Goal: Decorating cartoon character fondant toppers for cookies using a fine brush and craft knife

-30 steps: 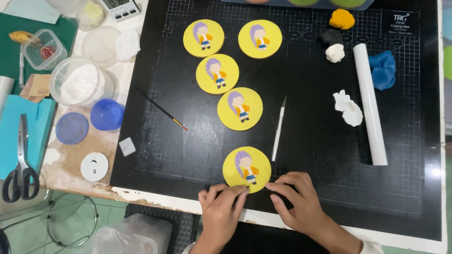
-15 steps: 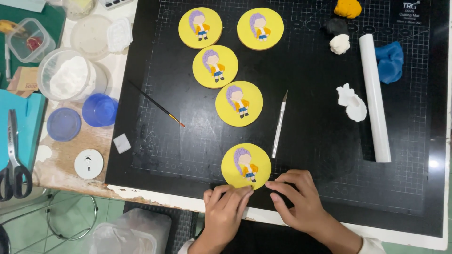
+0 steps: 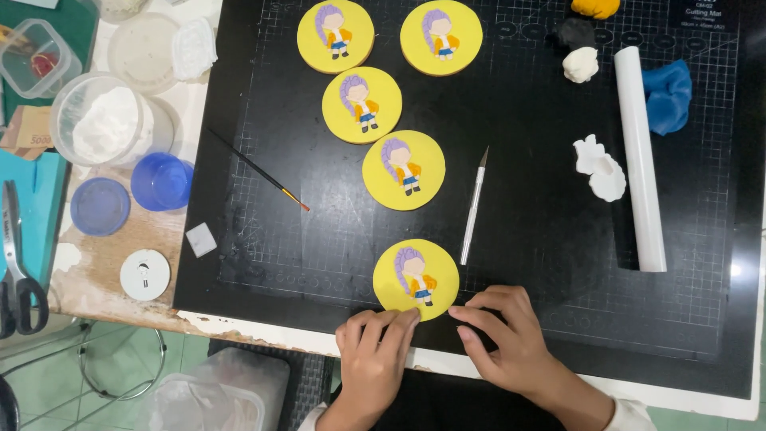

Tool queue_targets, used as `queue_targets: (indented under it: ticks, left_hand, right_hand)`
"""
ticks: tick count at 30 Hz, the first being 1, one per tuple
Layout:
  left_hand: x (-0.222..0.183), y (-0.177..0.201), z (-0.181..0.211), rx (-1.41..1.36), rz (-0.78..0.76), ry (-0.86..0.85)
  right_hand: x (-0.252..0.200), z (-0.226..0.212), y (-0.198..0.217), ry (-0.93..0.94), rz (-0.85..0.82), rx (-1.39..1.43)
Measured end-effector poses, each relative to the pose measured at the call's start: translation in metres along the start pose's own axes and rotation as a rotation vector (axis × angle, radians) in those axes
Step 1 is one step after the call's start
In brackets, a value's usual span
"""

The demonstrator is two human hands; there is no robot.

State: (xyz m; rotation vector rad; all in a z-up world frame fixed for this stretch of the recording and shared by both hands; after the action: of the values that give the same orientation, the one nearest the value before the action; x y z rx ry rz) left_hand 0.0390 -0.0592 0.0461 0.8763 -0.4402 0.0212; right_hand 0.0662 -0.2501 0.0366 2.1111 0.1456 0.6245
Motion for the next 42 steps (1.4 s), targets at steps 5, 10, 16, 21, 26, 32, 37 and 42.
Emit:
queue_targets:
  ticks: [5, 10, 16, 21, 26, 32, 37, 42]
  left_hand:
    - [-0.001, 0.002, -0.003, -0.006, 0.016, 0.027]
    - [-0.004, 0.002, -0.008, -0.04, 0.002, 0.06]
    - [-0.005, 0.004, -0.011, 0.004, -0.008, 0.069]
    - [0.0, 0.004, -0.008, -0.035, -0.049, 0.079]
    - [0.005, 0.002, -0.007, -0.052, -0.06, 0.075]
    - [0.014, 0.003, -0.002, -0.031, -0.018, 0.033]
    - [0.013, 0.002, -0.003, -0.03, -0.005, 0.037]
    - [0.014, 0.003, -0.003, -0.026, 0.005, 0.039]
  right_hand:
    - [0.008, -0.006, 0.007, 0.033, 0.035, 0.008]
    - [0.008, -0.006, 0.006, 0.042, 0.024, 0.005]
    - [0.009, -0.006, 0.007, 0.043, 0.02, 0.001]
    - [0.008, -0.005, 0.006, 0.037, 0.014, 0.004]
    - [0.006, -0.003, 0.004, 0.022, 0.008, 0.002]
    - [0.007, -0.004, 0.006, 0.033, 0.013, -0.004]
    - [0.007, -0.003, 0.005, 0.038, -0.009, -0.005]
    - [0.007, -0.006, 0.001, 0.083, -0.036, -0.07]
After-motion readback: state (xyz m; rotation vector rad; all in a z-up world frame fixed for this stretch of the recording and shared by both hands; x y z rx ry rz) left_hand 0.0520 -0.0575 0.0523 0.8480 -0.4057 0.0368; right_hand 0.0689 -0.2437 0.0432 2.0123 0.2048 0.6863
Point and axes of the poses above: each hand's wrist, its own x-axis towards the middle knuckle, its own y-axis out of the back of the hand, z = x × y, the point moved 6 cm from there along x, towards the middle knuckle, and after that the axes turned 14 degrees about -x, right-handed, at the moved point
